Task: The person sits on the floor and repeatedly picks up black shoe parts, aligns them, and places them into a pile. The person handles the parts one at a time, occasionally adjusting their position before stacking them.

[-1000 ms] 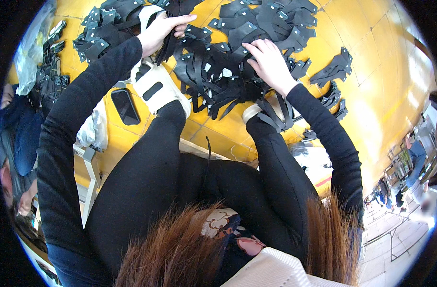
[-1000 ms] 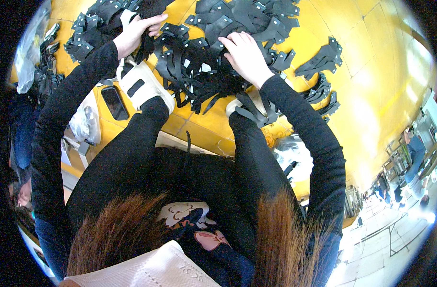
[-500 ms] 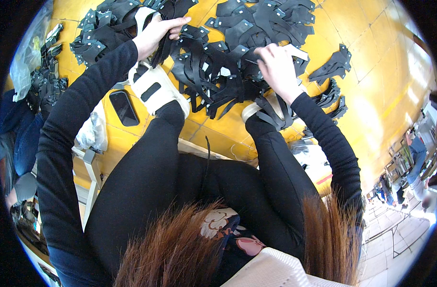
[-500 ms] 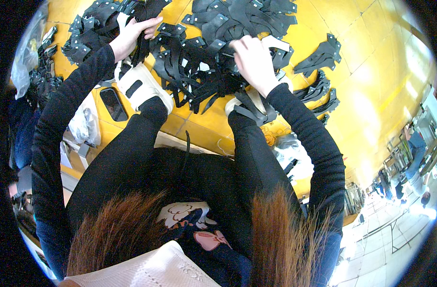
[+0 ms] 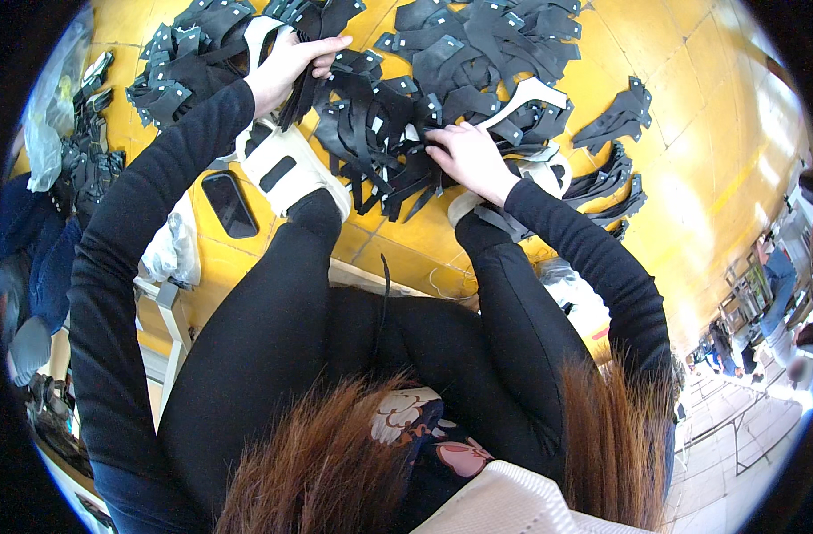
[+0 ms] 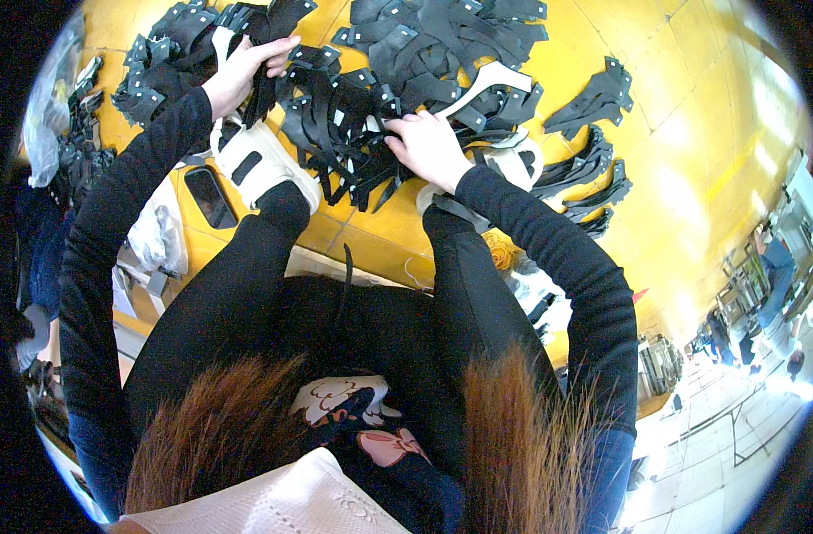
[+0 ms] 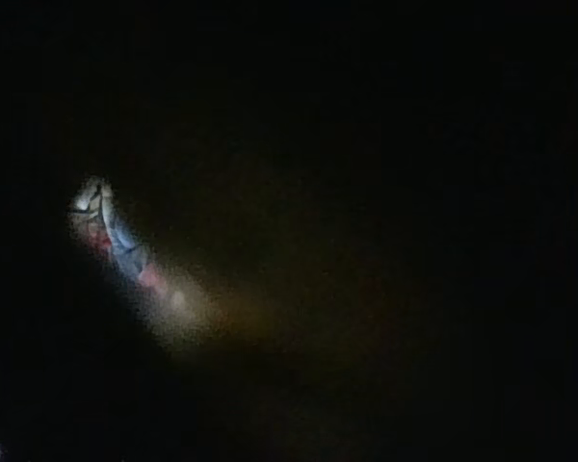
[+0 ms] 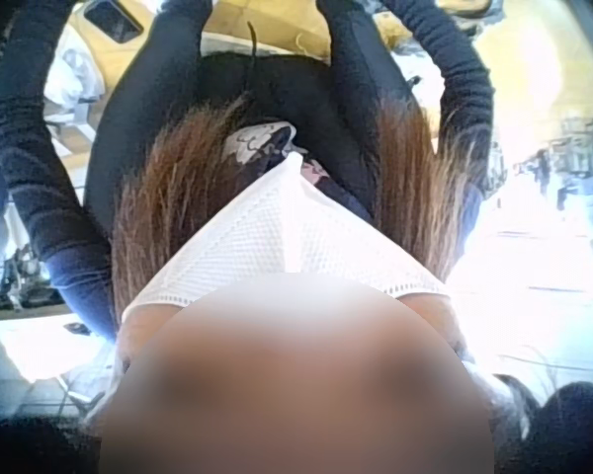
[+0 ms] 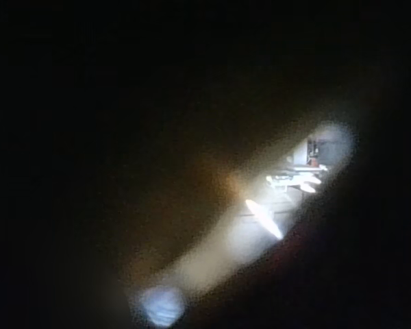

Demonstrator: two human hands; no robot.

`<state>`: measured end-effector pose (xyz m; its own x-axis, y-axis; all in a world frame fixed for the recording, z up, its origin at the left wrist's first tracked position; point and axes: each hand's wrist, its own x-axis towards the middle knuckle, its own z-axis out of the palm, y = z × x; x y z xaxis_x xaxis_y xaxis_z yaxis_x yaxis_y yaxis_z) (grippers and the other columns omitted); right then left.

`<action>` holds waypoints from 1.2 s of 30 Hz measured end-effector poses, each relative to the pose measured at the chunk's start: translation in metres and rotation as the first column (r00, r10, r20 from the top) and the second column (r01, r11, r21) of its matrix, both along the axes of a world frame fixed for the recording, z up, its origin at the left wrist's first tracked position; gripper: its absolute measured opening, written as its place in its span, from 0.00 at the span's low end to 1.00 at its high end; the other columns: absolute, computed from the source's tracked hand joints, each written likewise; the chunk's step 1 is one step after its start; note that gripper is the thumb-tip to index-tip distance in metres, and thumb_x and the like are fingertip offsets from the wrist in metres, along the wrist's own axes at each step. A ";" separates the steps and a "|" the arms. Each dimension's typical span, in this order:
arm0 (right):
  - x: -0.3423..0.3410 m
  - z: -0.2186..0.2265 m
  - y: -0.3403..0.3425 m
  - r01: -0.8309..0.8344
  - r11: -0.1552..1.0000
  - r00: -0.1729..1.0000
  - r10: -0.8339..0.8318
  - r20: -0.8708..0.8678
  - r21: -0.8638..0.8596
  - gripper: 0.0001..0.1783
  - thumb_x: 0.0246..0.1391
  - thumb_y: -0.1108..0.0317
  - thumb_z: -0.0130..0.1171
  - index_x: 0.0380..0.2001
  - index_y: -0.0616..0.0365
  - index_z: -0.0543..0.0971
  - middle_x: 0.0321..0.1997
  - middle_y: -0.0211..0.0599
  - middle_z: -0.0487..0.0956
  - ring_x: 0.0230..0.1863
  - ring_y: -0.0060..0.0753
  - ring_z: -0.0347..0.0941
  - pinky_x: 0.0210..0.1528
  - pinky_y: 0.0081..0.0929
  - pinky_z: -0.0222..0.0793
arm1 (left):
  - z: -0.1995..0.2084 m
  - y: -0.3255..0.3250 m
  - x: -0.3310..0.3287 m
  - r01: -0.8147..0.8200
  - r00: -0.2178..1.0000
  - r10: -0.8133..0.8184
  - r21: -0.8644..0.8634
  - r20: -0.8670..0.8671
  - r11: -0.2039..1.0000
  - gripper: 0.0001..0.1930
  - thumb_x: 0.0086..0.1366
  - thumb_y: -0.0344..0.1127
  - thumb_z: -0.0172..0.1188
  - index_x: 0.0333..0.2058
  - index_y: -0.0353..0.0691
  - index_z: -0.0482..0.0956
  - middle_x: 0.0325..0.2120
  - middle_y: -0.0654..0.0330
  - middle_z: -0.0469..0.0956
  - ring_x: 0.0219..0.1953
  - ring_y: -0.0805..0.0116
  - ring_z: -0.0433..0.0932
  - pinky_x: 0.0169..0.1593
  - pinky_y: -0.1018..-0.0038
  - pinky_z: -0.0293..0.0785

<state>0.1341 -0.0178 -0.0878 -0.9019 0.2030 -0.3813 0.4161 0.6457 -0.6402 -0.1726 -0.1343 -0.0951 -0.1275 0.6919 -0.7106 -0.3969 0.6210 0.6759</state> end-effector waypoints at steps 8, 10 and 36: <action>-0.014 0.001 0.014 0.344 0.938 0.926 -0.333 0.177 -0.033 0.10 0.55 0.61 0.57 0.36 0.52 0.81 0.27 0.40 0.81 0.32 0.42 0.79 0.35 0.37 0.72 | 0.000 -0.002 0.002 -0.011 1.000 0.010 -0.050 -0.018 0.999 0.12 0.65 0.41 0.62 0.27 0.45 0.72 0.17 0.73 0.60 0.20 0.81 0.59 0.30 0.80 0.59; -0.017 0.001 0.015 0.348 0.937 0.919 -0.346 0.190 0.024 0.08 0.54 0.61 0.57 0.33 0.50 0.82 0.26 0.40 0.81 0.31 0.47 0.79 0.35 0.40 0.73 | -0.001 -0.002 0.002 -0.009 1.000 0.009 -0.026 0.005 1.000 0.11 0.65 0.41 0.62 0.28 0.45 0.73 0.16 0.74 0.60 0.20 0.81 0.59 0.29 0.80 0.58; 0.006 0.002 0.000 0.095 0.988 0.984 -0.111 0.140 0.122 0.17 0.49 0.63 0.64 0.43 0.50 0.75 0.34 0.37 0.81 0.36 0.43 0.79 0.36 0.39 0.71 | -0.004 -0.003 0.005 -0.011 1.000 0.011 -0.007 0.008 1.000 0.10 0.65 0.39 0.62 0.28 0.45 0.72 0.16 0.73 0.61 0.19 0.82 0.59 0.27 0.80 0.57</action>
<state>0.1404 -0.0175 -0.0858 -0.8104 0.3418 -0.4758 0.5674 0.6602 -0.4922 -0.1678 -0.1375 -0.0991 -0.1295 0.6856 -0.7164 -0.4088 0.6213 0.6685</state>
